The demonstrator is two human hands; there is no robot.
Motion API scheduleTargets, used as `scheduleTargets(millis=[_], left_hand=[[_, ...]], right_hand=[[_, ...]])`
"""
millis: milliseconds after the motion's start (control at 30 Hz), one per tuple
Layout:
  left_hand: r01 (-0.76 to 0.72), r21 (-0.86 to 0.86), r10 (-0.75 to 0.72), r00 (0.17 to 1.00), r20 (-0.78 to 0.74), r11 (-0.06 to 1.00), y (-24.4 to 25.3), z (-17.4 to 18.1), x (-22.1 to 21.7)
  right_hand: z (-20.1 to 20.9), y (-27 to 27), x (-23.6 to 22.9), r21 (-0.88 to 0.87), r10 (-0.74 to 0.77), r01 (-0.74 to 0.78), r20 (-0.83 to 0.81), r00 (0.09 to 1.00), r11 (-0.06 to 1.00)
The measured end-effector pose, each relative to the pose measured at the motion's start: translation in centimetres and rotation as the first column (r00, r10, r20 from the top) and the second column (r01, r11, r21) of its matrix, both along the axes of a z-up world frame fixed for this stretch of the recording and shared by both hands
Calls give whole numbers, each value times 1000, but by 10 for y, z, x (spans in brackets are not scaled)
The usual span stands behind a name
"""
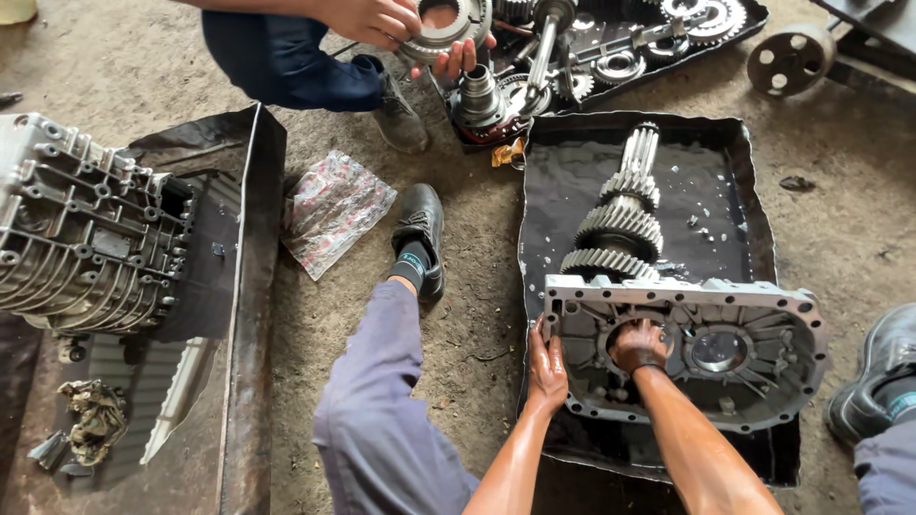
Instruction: The person is sitting on the floor and assembling components into a metal gearbox casing. They insert a large gear shaft assembly and several metal parts, then place a metal plate over the gears.
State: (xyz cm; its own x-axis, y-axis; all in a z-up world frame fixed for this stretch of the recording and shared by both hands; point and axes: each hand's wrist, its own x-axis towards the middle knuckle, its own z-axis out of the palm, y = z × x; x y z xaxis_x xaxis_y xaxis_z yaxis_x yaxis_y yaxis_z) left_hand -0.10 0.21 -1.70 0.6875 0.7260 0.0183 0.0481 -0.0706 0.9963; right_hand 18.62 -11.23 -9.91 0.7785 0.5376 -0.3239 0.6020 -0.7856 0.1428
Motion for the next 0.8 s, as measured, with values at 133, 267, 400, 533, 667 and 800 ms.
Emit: scheduleTargets(millis=[133,267,400,533,667,800], left_hand=[[-6,-11,6,1000,-8,1000,0,2,1],[-10,6,10,1000,-8,1000,0,3,1],[-9,-11,9,1000,-18,1000,-2,6,0],[-11,17,11,999,-42,1000,1,7,1],[-4,22,5,999,-32,1000,2,4,1],[1,2,-1,998,-64,1000,2,4,1]], right_hand=[[4,-7,-9,217,-140,162,-113,984,963],[5,-10,-23,61,-152,148,75,985,987],[2,-3,-5,33,70,-71,7,997,997],[0,-12,-15,198,-117,114,4,993,974],[-5,-8,-17,67,-71,65,88,994,996],[-2,-5,-8,101,23,-27,44,999,994]])
